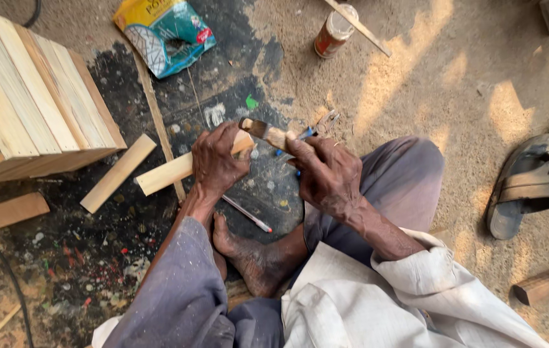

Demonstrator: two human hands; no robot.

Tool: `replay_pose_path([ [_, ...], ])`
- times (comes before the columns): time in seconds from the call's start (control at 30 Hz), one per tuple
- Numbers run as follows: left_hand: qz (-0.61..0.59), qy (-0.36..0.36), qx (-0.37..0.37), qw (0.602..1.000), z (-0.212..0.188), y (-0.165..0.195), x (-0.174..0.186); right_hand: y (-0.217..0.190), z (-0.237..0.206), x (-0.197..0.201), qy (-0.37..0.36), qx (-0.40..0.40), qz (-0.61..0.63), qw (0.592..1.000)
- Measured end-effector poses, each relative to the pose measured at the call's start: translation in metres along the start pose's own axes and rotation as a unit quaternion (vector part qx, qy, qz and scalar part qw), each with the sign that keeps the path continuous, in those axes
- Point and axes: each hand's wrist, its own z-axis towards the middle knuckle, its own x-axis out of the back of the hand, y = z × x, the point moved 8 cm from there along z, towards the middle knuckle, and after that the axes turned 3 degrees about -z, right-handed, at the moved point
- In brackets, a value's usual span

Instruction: The person sits on the floor assembling small wooden boxes. They apply glue from a can onto small wood pieces using a stick, press pieces together, and use a hammer to drive nails into the joints, working on several box parts one at a time.

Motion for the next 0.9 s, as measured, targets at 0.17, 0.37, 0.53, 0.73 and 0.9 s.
replay_pose_path([
  [0.17,-0.018,-0.05,0.042,0.998,-0.001,-0.007,-0.008,0.003,-0.006,-0.016,-0.103,0.004,-0.049,0.994],
  [0.37,-0.009,-0.042,0.049,0.998,-0.001,-0.007,-0.008,0.006,-0.004,-0.023,-0.123,-0.019,-0.026,0.992],
  [0.53,-0.009,-0.009,0.02,1.0,0.001,-0.005,-0.006,0.0,0.001,-0.005,-0.028,0.034,-0.037,0.998],
  [0.73,-0.032,-0.048,0.059,0.997,-0.002,-0.011,-0.014,0.009,-0.001,-0.027,-0.138,-0.02,-0.027,0.99],
  [0.9,-0.023,-0.052,0.062,0.996,0.002,-0.012,-0.011,0.002,0.001,-0.014,-0.045,0.03,-0.038,0.998],
])
